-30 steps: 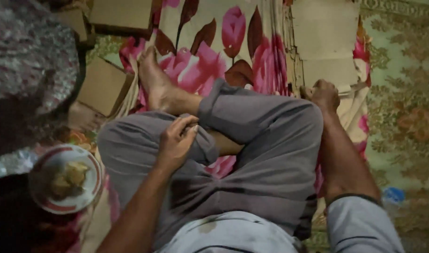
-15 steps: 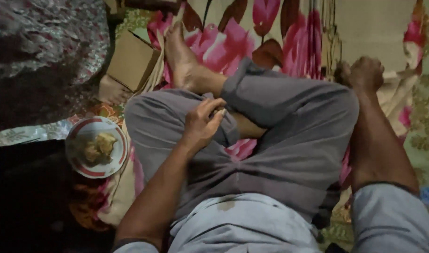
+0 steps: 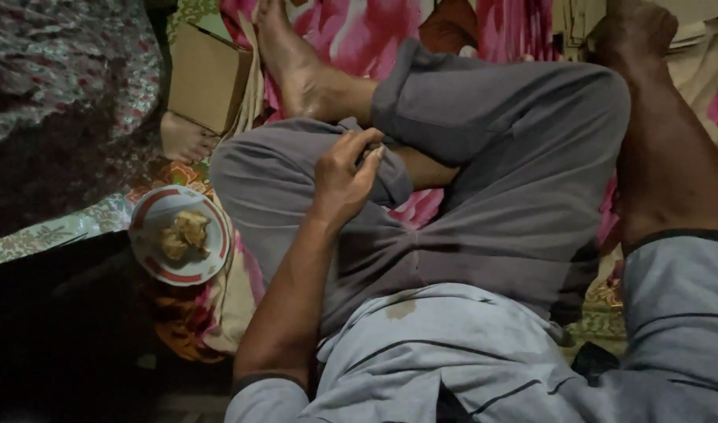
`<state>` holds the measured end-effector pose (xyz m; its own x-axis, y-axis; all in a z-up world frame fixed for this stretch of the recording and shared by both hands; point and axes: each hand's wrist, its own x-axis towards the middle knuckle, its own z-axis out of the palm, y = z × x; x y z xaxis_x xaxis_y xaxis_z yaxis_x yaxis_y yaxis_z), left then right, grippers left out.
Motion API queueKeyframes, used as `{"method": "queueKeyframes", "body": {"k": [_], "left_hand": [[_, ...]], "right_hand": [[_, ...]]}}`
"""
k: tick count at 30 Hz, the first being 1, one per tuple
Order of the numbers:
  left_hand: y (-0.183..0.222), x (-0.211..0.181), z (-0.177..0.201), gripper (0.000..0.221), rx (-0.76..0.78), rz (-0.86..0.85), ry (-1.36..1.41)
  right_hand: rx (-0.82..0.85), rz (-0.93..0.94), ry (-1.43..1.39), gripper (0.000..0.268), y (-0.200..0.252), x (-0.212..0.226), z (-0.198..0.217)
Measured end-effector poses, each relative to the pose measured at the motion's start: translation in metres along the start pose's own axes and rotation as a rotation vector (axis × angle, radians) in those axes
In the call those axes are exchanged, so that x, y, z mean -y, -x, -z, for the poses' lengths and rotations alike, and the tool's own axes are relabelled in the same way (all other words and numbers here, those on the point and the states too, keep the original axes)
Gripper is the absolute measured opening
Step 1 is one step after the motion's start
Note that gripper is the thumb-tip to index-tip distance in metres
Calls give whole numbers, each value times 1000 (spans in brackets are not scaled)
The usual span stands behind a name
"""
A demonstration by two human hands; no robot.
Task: Assembling cardboard food containers by folding and interlocking tabs.
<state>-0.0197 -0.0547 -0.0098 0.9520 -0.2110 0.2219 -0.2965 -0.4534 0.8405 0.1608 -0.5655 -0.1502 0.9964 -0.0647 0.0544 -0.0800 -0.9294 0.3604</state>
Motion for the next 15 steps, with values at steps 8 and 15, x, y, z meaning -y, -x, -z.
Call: {"method": "queueKeyframes", "body": {"k": [8,15], "left_hand": [[-2,-7,3,14,34,-33,3],[4,17,-5,20,30,-55,75]], "right_hand": [[-122,-254,-21,39,-15,-36,-62],[-513,-437,-208,19,15,-43,-39]]}}
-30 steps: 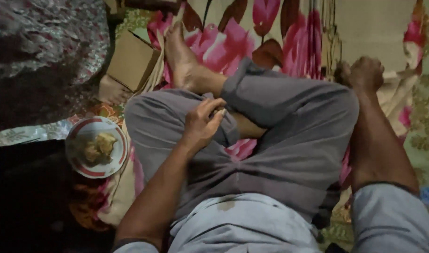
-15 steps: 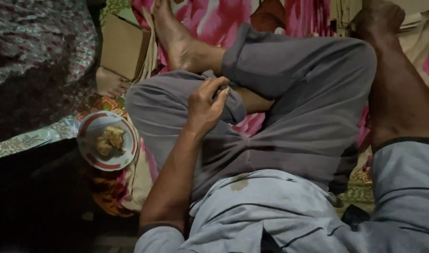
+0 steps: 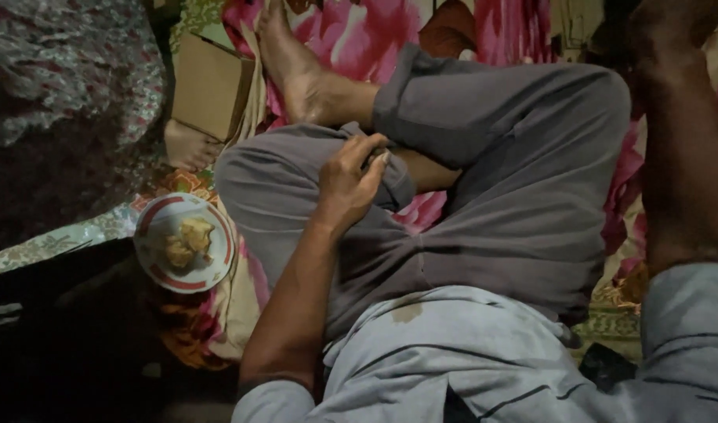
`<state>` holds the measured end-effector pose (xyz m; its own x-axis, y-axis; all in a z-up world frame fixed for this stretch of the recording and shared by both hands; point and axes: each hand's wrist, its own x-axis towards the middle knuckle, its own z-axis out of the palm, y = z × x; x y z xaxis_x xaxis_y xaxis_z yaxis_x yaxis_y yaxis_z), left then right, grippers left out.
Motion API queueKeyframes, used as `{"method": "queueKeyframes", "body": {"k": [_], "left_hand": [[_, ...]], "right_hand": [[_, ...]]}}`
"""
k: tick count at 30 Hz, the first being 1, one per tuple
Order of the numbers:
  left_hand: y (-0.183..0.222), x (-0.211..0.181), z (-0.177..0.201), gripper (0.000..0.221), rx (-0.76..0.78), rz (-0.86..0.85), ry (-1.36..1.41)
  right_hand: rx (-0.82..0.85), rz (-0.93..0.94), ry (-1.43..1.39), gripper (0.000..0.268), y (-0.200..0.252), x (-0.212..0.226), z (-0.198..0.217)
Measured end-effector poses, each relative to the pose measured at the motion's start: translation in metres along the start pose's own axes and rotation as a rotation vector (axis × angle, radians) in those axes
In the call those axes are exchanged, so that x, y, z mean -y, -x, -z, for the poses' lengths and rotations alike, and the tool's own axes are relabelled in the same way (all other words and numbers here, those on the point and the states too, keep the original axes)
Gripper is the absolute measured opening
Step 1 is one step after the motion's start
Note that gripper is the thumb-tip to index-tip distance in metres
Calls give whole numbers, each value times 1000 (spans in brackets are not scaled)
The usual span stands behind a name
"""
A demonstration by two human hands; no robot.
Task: Assembling cardboard food containers by folding and interlocking tabs.
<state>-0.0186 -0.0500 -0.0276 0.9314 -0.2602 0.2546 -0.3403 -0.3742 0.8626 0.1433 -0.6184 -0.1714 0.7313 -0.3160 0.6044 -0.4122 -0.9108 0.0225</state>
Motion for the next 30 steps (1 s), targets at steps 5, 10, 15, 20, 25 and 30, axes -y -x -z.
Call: {"method": "queueKeyframes", "body": {"k": [5,10,15,20,25,30], "left_hand": [[-6,-11,4,23,-10,-10,11],[-2,8,-3,22,38,119,34],[12,53,-17,59,55,368,781],[-16,3,10,62,-300,682,853],[-22,-13,9,29,-389,735,837],[-20,-18,12,26,-337,649,861]], "right_hand": [[-194,410,179,23,-24,51,128],[-266,657,182,22,18,109,235],[-21,771,-231,20,83,194,376],[247,980,-638,24,153,220,398],[411,1122,-734,21,161,223,406],[485,911,-995,22,101,226,382]]}}
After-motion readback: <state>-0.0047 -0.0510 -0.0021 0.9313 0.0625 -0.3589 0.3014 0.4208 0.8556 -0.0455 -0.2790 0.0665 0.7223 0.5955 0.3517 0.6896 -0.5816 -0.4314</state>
